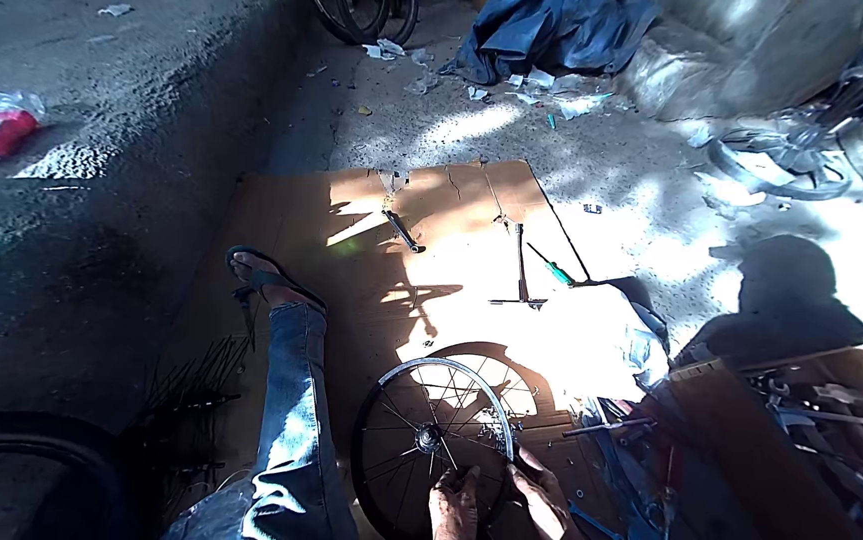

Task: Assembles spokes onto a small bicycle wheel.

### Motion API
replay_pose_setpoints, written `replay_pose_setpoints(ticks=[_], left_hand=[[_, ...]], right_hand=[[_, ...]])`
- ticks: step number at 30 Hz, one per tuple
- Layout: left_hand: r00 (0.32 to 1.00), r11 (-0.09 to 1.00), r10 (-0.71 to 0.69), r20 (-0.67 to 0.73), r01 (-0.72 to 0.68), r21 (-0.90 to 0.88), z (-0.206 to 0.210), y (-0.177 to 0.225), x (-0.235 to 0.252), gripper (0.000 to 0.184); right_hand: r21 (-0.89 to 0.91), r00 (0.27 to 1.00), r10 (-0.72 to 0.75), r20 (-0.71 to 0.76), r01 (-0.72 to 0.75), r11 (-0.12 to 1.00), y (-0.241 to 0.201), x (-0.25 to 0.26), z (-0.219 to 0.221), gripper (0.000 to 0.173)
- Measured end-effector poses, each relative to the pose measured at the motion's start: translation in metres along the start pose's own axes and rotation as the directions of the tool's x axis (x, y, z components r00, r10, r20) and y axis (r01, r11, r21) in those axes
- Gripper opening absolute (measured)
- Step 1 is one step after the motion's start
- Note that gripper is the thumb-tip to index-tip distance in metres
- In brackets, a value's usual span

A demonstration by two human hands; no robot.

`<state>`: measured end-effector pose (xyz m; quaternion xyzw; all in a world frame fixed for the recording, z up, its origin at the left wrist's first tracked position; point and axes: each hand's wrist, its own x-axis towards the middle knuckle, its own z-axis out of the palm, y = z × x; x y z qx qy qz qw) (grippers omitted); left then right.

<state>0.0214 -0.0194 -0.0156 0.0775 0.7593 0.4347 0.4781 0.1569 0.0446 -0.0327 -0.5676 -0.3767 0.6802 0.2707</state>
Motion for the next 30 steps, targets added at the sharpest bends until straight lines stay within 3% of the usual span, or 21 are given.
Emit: replay_pose_setpoints(ticks=[4, 7, 12, 14, 15, 17, 19, 24, 30], left_hand=[[0.999, 0.957, -0.016, -0.051, 0.0, -0.289, 0.003, -0.012, 0.003, 0.016], [1.0, 0.917, -0.012, -0.002, 0.01, -0.399, 0.002, -0.009, 0.005, 0.017], [0.996, 0.895, -0.021, 0.085, 0.057, -0.442, 0.004, 0.001, 0.01, 0.017], [0.997, 0.886, -0.026, 0.074, 0.057, -0.459, 0.006, -0.001, 0.01, 0.017], [0.997, 0.885, -0.038, 0.073, 0.068, -0.46, 0.007, -0.001, 0.008, 0.018], [0.996, 0.895, -0.054, 0.075, 0.081, -0.439, 0.011, 0.001, 0.005, 0.019], [0.996, 0.919, -0.046, 0.082, 0.074, -0.386, 0.013, 0.003, 0.006, 0.02], [0.996, 0.946, -0.062, 0.066, 0.08, -0.315, 0.022, 0.006, 0.011, 0.022], [0.995, 0.983, -0.005, 0.096, 0.022, -0.182, 0.023, -0.01, 0.013, 0.029]], right_hand=[[-0.034, 0.984, -0.175, 0.022, 0.176, 0.984, 0.004, 0.0, -0.002, 0.051], [-0.066, 0.953, -0.297, 0.055, 0.301, 0.951, -0.001, -0.002, 0.002, 0.051], [-0.099, 0.949, -0.303, 0.082, 0.31, 0.945, 0.004, 0.002, -0.009, 0.048], [-0.245, 0.959, -0.281, 0.036, 0.281, 0.928, 0.0, 0.007, -0.018, 0.037], [-0.385, 0.944, -0.329, 0.016, 0.309, 0.869, 0.004, 0.015, -0.026, 0.033], [-0.7, 0.899, -0.435, 0.044, 0.338, 0.629, 0.02, 0.037, -0.045, 0.026], [-0.852, 0.933, -0.351, 0.077, 0.244, 0.463, 0.019, 0.05, -0.05, 0.03], [-0.94, 0.967, -0.235, 0.099, 0.168, 0.295, 0.001, 0.059, -0.029, 0.034], [-0.974, 0.956, -0.218, 0.195, 0.214, 0.068, 0.0, 0.06, -0.019, 0.034]])
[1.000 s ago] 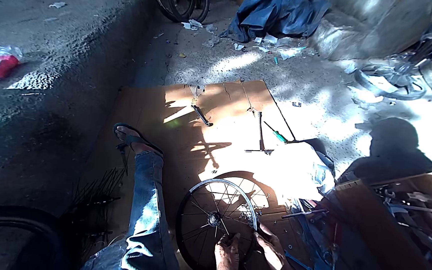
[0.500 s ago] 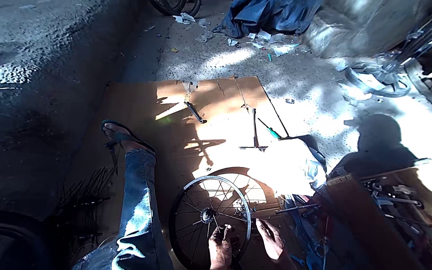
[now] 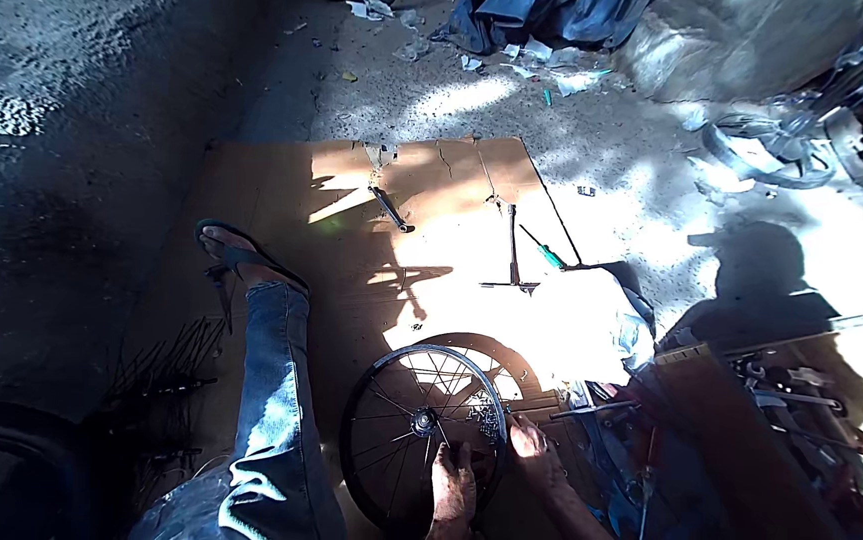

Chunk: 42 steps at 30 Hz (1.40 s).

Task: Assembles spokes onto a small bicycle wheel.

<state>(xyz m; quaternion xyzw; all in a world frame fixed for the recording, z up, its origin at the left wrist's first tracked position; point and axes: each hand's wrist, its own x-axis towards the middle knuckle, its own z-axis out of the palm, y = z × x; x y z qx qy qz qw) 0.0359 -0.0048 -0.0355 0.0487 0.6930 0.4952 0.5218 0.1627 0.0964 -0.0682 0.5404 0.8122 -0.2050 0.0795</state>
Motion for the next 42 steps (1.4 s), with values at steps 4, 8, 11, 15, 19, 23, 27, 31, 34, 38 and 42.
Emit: replay_pose_setpoints(ticks=[4, 8, 11, 15, 19, 23, 27, 31, 34, 38, 42], left_hand=[[0.999, 0.998, 0.031, 0.021, -0.032, 0.053, -0.002, 0.0, -0.001, 0.03], [0.999, 0.998, 0.027, 0.042, -0.029, 0.052, -0.004, -0.002, 0.0, 0.03], [0.998, 0.998, 0.033, 0.045, -0.034, 0.043, 0.0, -0.004, 0.001, 0.029], [0.997, 1.0, 0.013, 0.072, -0.012, -0.007, 0.001, -0.005, 0.002, 0.028], [0.995, 0.988, -0.045, 0.084, 0.032, 0.15, 0.0, -0.006, 0.005, 0.021], [0.999, 0.965, -0.014, 0.053, 0.0, 0.263, 0.007, -0.009, 0.0, 0.029], [1.0, 0.977, 0.007, 0.027, -0.013, 0.214, 0.008, -0.013, -0.002, 0.026], [0.999, 0.985, 0.009, 0.045, -0.017, 0.172, 0.006, -0.013, -0.003, 0.025], [0.998, 0.988, 0.012, 0.063, -0.021, 0.151, 0.005, -0.012, -0.003, 0.023], [0.997, 0.994, 0.045, 0.07, -0.052, 0.099, 0.006, -0.015, -0.002, 0.022], [0.994, 0.994, 0.085, 0.075, -0.089, 0.056, 0.007, -0.018, -0.001, 0.02]], right_hand=[[0.175, 0.998, 0.05, 0.031, -0.055, 0.983, 0.008, -0.003, -0.006, 0.032], [0.628, 0.989, 0.091, -0.116, 0.002, 0.778, 0.024, -0.023, 0.003, 0.015], [0.908, 0.991, 0.126, -0.055, -0.003, 0.418, 0.016, -0.052, 0.0, 0.025], [0.976, 0.986, 0.159, 0.042, -0.075, 0.206, 0.006, -0.076, 0.0, 0.019], [0.981, 0.983, 0.179, 0.039, -0.072, 0.178, -0.001, -0.082, 0.003, 0.019], [0.969, 0.972, 0.234, 0.027, -0.083, 0.233, -0.005, -0.081, 0.012, 0.019], [0.978, 0.958, 0.277, 0.078, -0.127, 0.163, -0.008, -0.079, 0.021, 0.019], [0.979, 0.959, 0.279, 0.049, -0.101, 0.177, -0.009, -0.08, 0.027, 0.015], [0.976, 0.963, 0.27, 0.01, -0.069, 0.208, -0.01, -0.081, 0.027, 0.015], [0.947, 0.964, 0.245, -0.103, 0.019, 0.322, -0.009, -0.078, 0.026, 0.016], [0.904, 0.963, 0.186, -0.198, 0.106, 0.413, -0.003, -0.074, 0.026, 0.01]])
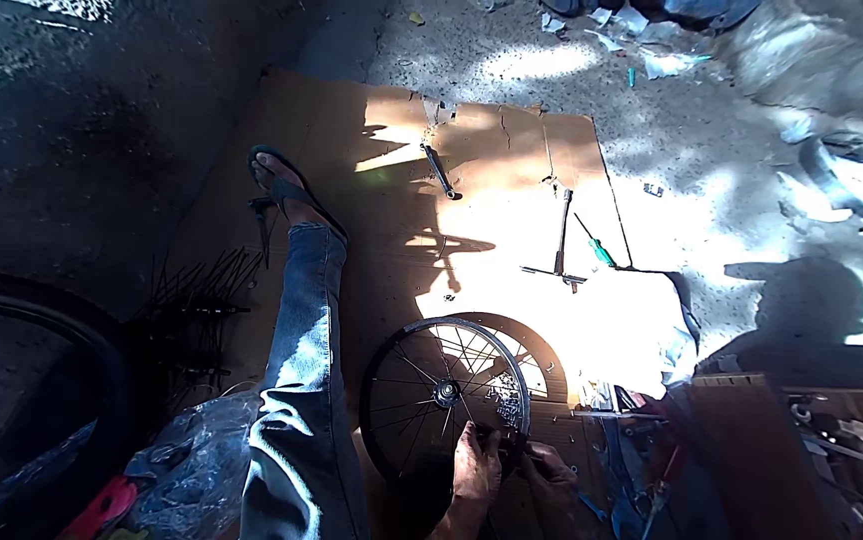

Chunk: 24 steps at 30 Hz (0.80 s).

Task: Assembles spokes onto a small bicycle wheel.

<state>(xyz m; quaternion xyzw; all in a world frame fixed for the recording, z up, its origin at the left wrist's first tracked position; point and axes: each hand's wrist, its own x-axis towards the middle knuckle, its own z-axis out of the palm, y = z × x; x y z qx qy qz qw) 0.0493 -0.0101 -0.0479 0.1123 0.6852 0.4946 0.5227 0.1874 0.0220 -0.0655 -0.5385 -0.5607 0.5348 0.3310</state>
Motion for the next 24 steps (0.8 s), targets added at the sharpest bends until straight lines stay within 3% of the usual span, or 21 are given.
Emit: replay_pose_setpoints(ticks=[6, 10, 24], left_hand=[[1.0, 0.992, 0.014, 0.011, -0.013, -0.125, -0.001, 0.001, -0.001, 0.017], [1.0, 0.983, -0.002, 0.02, 0.006, -0.183, -0.003, 0.002, -0.002, 0.017], [0.996, 0.977, -0.078, 0.052, 0.087, -0.192, -0.009, 0.014, -0.005, 0.017]], right_hand=[[-0.065, 0.999, -0.043, -0.014, 0.042, 0.997, 0.002, 0.003, -0.001, 0.01], [-0.013, 0.999, -0.044, -0.031, 0.043, 0.999, 0.003, 0.003, -0.001, 0.004], [-0.053, 0.997, -0.051, -0.062, 0.048, 0.997, -0.004, -0.006, 0.003, 0.007]])
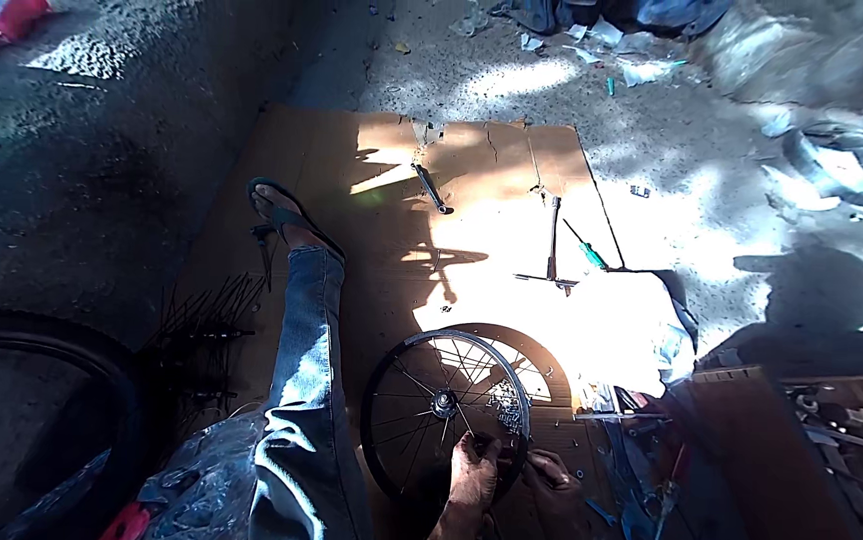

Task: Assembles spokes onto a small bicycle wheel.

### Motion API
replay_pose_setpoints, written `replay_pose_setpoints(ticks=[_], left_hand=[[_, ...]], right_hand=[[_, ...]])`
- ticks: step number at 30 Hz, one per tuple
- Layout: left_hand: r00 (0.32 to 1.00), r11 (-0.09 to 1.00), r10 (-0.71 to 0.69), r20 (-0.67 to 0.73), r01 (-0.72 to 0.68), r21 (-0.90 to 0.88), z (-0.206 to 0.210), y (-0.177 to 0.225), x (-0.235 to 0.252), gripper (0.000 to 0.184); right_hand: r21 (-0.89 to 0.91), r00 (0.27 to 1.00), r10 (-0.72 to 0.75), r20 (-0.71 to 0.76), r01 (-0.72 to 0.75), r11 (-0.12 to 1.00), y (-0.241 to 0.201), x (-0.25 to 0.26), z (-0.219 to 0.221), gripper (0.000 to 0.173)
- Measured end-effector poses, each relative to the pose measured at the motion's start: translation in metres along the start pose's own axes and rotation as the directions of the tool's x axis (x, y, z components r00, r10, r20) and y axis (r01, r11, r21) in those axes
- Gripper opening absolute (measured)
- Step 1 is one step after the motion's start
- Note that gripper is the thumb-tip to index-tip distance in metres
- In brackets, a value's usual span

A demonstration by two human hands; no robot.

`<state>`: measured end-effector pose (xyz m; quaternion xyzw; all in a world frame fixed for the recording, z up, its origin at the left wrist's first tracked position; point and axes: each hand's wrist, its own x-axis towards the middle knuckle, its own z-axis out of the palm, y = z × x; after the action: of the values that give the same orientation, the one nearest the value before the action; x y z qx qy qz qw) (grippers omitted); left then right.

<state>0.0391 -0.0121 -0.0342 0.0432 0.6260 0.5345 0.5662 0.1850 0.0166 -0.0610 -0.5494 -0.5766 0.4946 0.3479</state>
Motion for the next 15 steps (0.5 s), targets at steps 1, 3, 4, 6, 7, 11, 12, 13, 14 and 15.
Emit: replay_pose_setpoints(ticks=[1, 3, 4, 6, 7, 11, 12, 13, 14, 15], left_hand=[[1.0, 1.0, -0.009, -0.001, 0.009, -0.004, 0.0001, 0.0007, -0.0003, 0.017], [1.0, 1.0, -0.011, -0.008, 0.011, 0.0, 0.0005, 0.001, -0.0008, 0.018], [1.0, 1.0, -0.007, -0.011, 0.007, 0.011, 0.0004, 0.0011, -0.0013, 0.019], [1.0, 1.0, -0.013, -0.013, 0.013, 0.01, 0.0005, 0.0022, -0.0018, 0.019], [1.0, 1.0, -0.018, -0.011, 0.018, 0.003, 0.0002, 0.0024, -0.0016, 0.019], [0.999, 0.999, -0.034, -0.013, 0.034, 0.009, 0.0006, 0.0039, -0.0016, 0.019], [0.999, 0.999, -0.034, -0.017, 0.034, 0.014, 0.0011, 0.0044, -0.0016, 0.019], [0.999, 0.999, -0.033, -0.02, 0.034, 0.016, 0.0014, 0.0046, -0.0016, 0.02], [0.999, 0.999, -0.032, -0.02, 0.033, 0.016, 0.0016, 0.0048, -0.002, 0.019], [0.999, 0.999, -0.033, -0.02, 0.033, 0.01, 0.0018, 0.0052, -0.0021, 0.019]], right_hand=[[-0.008, 1.0, -0.007, -0.001, 0.007, 1.0, -0.0004, -0.0006, 0.0001, 0.006], [0.001, 1.0, -0.014, 0.004, 0.014, 1.0, -0.0005, -0.0014, 0.0001, 0.006], [0.005, 1.0, -0.013, 0.004, 0.013, 1.0, -0.0018, -0.0017, 0.0004, 0.007], [0.006, 1.0, -0.007, 0.004, 0.007, 1.0, -0.0021, -0.0014, 0.0004, 0.008], [0.004, 1.0, -0.011, 0.003, 0.011, 1.0, -0.0012, -0.0009, 0.0003, 0.008], [-0.002, 1.0, -0.013, 0.011, 0.013, 1.0, 0.0003, -0.0008, -0.0013, 0.008], [-0.001, 1.0, -0.005, 0.009, 0.005, 1.0, -0.0003, -0.001, -0.0011, 0.008], [-0.002, 1.0, -0.001, 0.006, 0.001, 1.0, -0.0009, -0.0014, -0.0006, 0.008], [-0.002, 1.0, -0.004, 0.005, 0.004, 1.0, -0.0014, -0.0017, -0.0002, 0.007], [-0.002, 1.0, -0.01, 0.001, 0.01, 1.0, -0.0022, -0.0019, 0.0003, 0.007]])
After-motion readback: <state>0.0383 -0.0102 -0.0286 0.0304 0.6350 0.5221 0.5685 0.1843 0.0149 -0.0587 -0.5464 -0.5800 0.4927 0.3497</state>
